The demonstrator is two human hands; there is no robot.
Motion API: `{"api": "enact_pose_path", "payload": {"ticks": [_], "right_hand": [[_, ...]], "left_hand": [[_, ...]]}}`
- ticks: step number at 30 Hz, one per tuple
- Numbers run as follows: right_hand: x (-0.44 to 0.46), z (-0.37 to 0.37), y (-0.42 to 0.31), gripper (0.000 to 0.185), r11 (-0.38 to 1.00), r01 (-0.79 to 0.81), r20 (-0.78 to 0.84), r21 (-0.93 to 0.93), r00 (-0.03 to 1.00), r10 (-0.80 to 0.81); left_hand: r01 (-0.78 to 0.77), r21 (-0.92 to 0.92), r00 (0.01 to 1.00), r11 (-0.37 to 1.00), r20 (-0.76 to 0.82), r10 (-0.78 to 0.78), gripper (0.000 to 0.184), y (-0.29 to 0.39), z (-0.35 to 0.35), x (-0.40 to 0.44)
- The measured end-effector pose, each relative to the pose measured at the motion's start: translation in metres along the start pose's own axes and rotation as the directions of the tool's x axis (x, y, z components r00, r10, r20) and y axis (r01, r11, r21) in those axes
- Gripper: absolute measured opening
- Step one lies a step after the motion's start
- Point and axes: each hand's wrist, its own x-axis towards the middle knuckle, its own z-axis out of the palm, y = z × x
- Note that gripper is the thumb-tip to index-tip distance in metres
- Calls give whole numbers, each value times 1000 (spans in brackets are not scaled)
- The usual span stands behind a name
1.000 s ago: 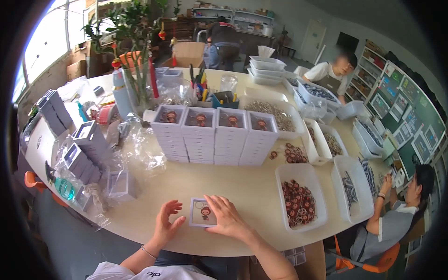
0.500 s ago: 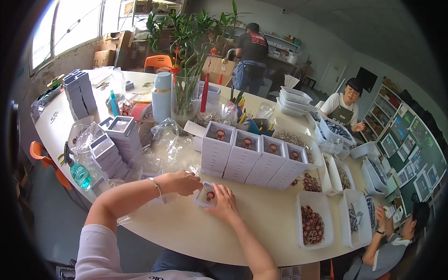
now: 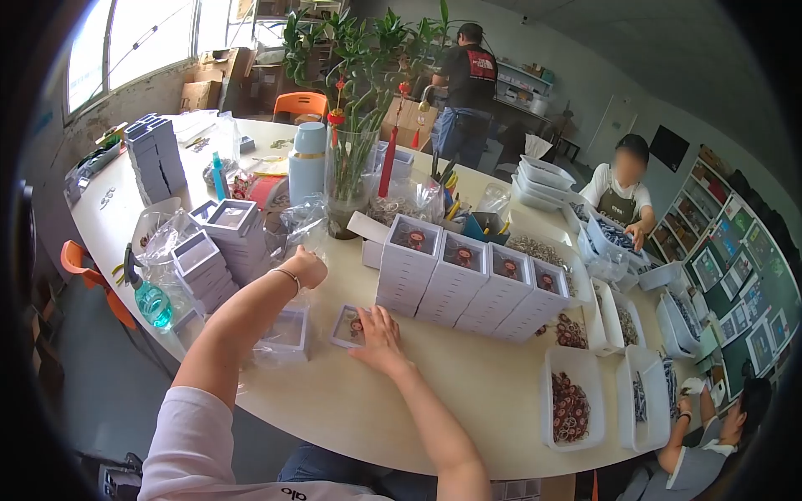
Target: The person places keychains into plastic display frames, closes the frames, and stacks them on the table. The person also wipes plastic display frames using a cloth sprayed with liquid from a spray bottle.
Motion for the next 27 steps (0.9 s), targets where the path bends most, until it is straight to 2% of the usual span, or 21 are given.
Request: {"api": "enact_pose_path", "payload": {"ticks": [2, 4, 8, 11, 15, 18, 23, 27], "right_hand": [[21, 0, -13, 96, 999, 2, 60, -54, 998, 2], [46, -5, -24, 90, 996, -19, 170, -85, 985, 33], [104, 3, -22, 85, 981, -159, 308, -113, 933, 186], [136, 4, -20, 85, 953, -248, 332, -173, 896, 294], [160, 11, -13, 86, 889, -401, 264, -221, 853, 450], [176, 22, -7, 87, 849, -446, 242, -282, 824, 513], [172, 1, -24, 84, 821, -431, 261, -373, 801, 539], [173, 1, -22, 81, 834, -437, 238, -337, 817, 525]], "left_hand": [[-15, -11, 998, 1000, 63, 15, 39, -7, 2, -4], [-3, -62, 1000, 998, 18, 4, 38, -15, 9, -4], [-30, -151, 995, 988, -99, 15, 33, -22, 17, -12], [-48, -101, 978, 994, -207, 26, 33, -23, 20, -18], [-107, -165, 950, 980, -309, 52, 39, -22, 9, -46], [-122, -196, 926, 973, -374, 41, 38, -22, 4, -66], [-168, -226, 865, 959, -501, 34, 40, -19, -1, -102], [-180, -182, 723, 967, -691, 4, 42, -8, -4, -147]]}}
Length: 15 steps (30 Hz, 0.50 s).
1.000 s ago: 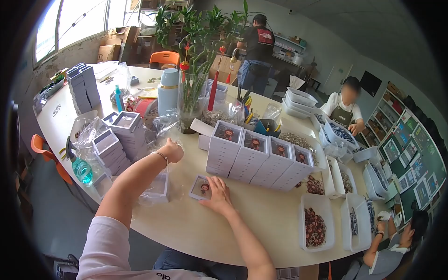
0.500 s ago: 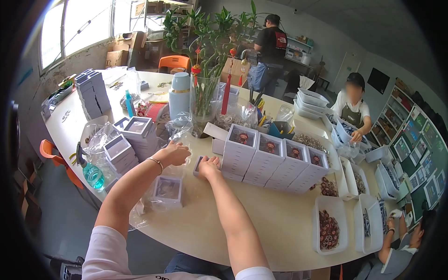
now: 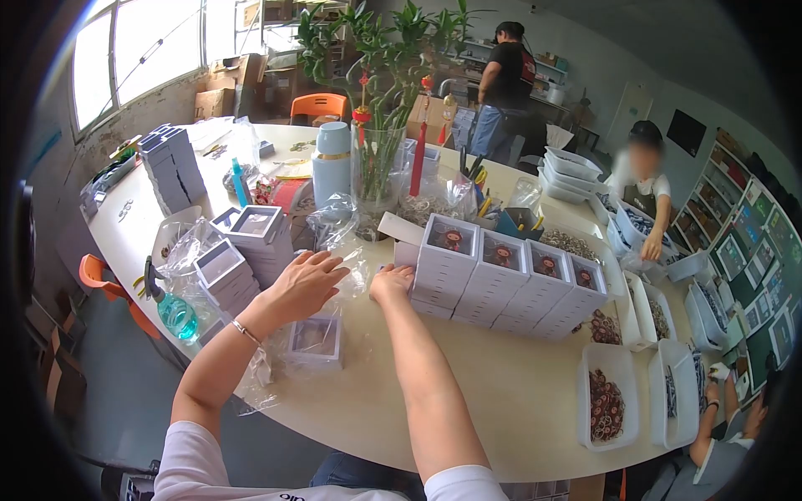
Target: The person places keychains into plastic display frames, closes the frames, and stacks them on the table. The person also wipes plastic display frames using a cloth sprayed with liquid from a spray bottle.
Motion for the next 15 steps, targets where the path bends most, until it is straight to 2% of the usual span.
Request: {"api": "enact_pose_path", "payload": {"ticks": [2, 3, 4, 7, 8, 10, 11, 13, 14, 15], "right_hand": [[-2, 3, 0, 82, 999, 51, -49, -11, 997, -51], [-5, 4, 0, 82, 997, 74, -74, -14, 994, -75], [-27, 1, -1, 73, 979, 154, -234, -133, 955, -182], [-68, 0, 11, 55, 887, 461, -306, 27, 849, -432], [-82, 5, 15, 47, 858, 493, -377, 143, 829, -413], [-108, 15, 19, 32, 750, 558, -507, 356, 789, -346], [-118, 17, 17, 29, 675, 641, -617, 365, 710, -341], [-137, 18, 8, 24, 508, 792, -804, 338, 524, -282], [-156, 10, 0, 19, 479, 849, -852, 224, 409, -327], [-161, 11, -8, 17, 428, 878, -813, 217, 405, -418]], "left_hand": [[3, 37, 990, 999, -141, 2, 44, 12, -14, -21], [24, -25, 985, 999, -170, -28, 44, 20, -28, -36], [38, -89, 979, 995, -198, -55, 44, 31, -44, -51], [94, -247, 970, 964, -197, -145, 44, 59, -38, -83], [114, -294, 969, 949, -177, -172, 45, 70, -31, -94], [122, -239, 985, 963, -88, -147, 44, 80, 2, -109], [123, -207, 990, 971, -47, -136, 43, 83, 19, -115], [16, -173, 992, 985, -124, -38, 42, 93, 38, -124], [-39, -154, 987, 987, -158, 15, 42, 96, 43, -128], [-38, -176, 986, 984, -165, 8, 41, 99, 46, -129]]}}
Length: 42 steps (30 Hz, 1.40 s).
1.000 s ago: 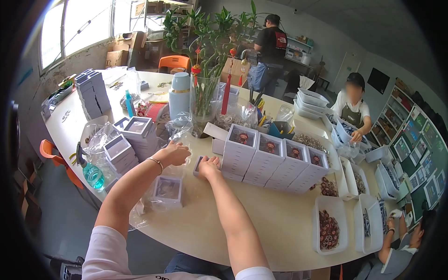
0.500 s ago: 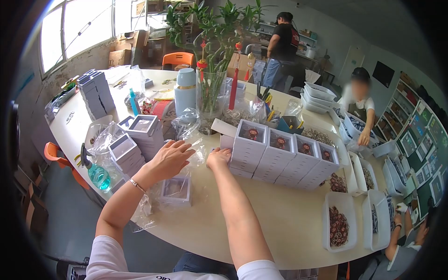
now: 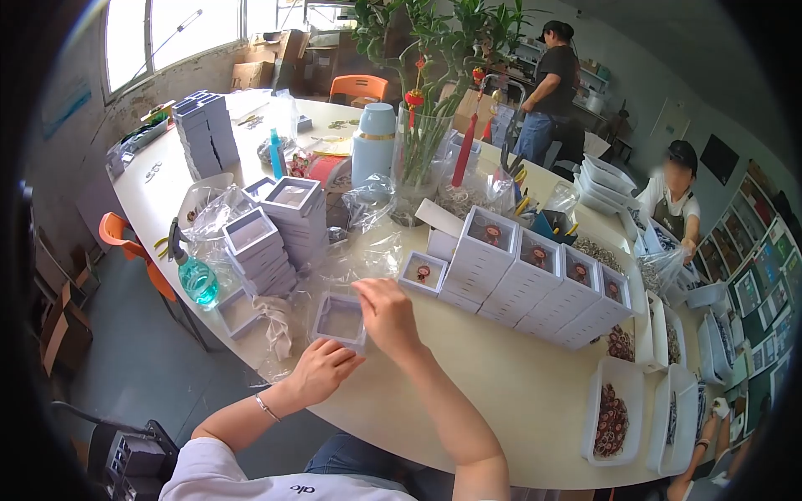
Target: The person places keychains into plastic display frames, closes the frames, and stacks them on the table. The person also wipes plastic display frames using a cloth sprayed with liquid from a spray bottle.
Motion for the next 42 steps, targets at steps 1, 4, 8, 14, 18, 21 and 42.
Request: {"api": "enact_pose_path", "payload": {"ticks": [1, 4, 8, 14, 18, 21, 42], "right_hand": [[0, 5, -6, 16, 998, 35, 93, 47, 995, -39], [-11, 22, -18, 11, 999, -30, 283, 26, 959, 22], [-38, 23, -25, 8, 994, -105, 303, 12, 948, 96], [-60, 37, -18, 8, 999, -22, 169, 32, 985, 17], [-57, 40, -25, 7, 999, -20, 187, -29, 982, 25], [-55, 41, -25, 5, 997, -3, 199, -72, 980, 17], [-53, 59, -23, 16, 982, -168, -41, 81, 984, 172]], "left_hand": [[5, -23, 1000, 1000, -10, -5, 40, 4, 3, 0], [39, -104, 995, 994, -88, -48, 37, 17, 9, -1], [141, -235, 961, 962, -201, -190, 27, 23, 22, -20], [533, -556, 599, 638, -284, -749, 20, -10, -3, -14], [577, -349, 703, 739, -248, -666, 21, -65, -3, 21], [558, -418, 734, 717, -154, -661, 17, -86, 13, 38], [434, -864, 505, 255, -1, -863, 29, -46, 26, -1]]}}
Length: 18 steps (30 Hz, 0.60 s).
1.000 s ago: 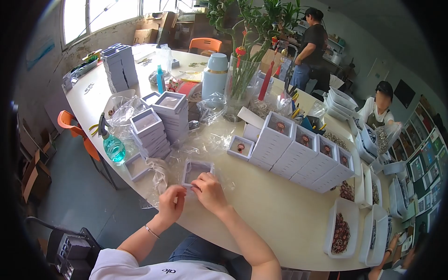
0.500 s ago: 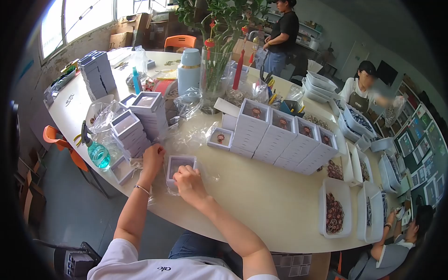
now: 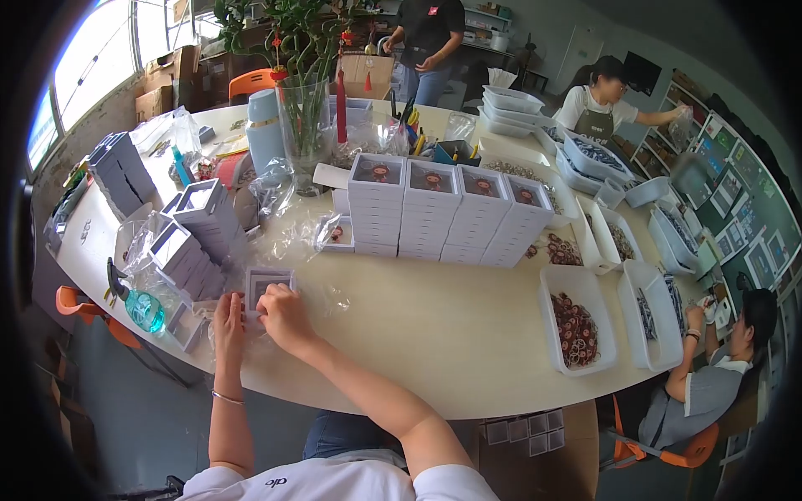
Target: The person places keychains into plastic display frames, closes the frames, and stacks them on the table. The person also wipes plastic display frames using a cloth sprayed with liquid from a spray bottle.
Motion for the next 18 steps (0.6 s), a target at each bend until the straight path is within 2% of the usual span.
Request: {"api": "enact_pose_path", "payload": {"ticks": [2, 3, 5, 7, 9, 10, 13, 14, 15, 17, 18], "right_hand": [[6, 7, -2, 18, 998, -41, -24, 37, 999, 42], [9, 8, -2, 19, 994, -80, -15, 73, 997, 81], [13, 10, -4, 20, 977, -160, 8, 142, 987, 160], [22, 7, -12, 21, 908, -273, 67, 318, 962, 266], [30, 8, -15, 22, 809, -388, 152, 441, 921, 359], [30, 6, -17, 22, 719, -407, 174, 563, 909, 379], [22, -21, -19, 19, 387, -402, 259, 830, 891, 372], [15, -32, -17, 18, 326, -368, 254, 871, 905, 342], [7, -46, -15, 18, 261, -335, 247, 905, 915, 319], [-10, -77, -21, 20, 247, -262, 188, 933, 939, 287], [-20, -89, -24, 22, 327, -240, 156, 914, 952, 265]], "left_hand": [[-4, 16, 998, 1000, -58, 5, 30, -28, 2, -4], [42, -51, 996, 998, -82, -46, 28, -25, 3, -6], [-88, 97, 985, 991, -139, 101, 26, -28, 6, -3], [-181, 284, 959, 942, -160, 233, 21, -43, 11, 2], [-206, 396, 941, 895, -169, 292, 21, -41, 17, 0], [-214, 452, 932, 866, -171, 320, 20, -39, 18, 0], [-207, 476, 934, 854, -163, 317, 15, -14, 7, -6], [-210, 484, 929, 850, -170, 327, 16, -2, 5, -11], [-234, 406, 928, 883, -178, 328, 17, 12, 3, -17], [-274, 239, 931, 932, -175, 319, 24, 38, 4, -35], [-190, -84, 981, 978, -57, 186, 33, 48, 8, -45]]}}
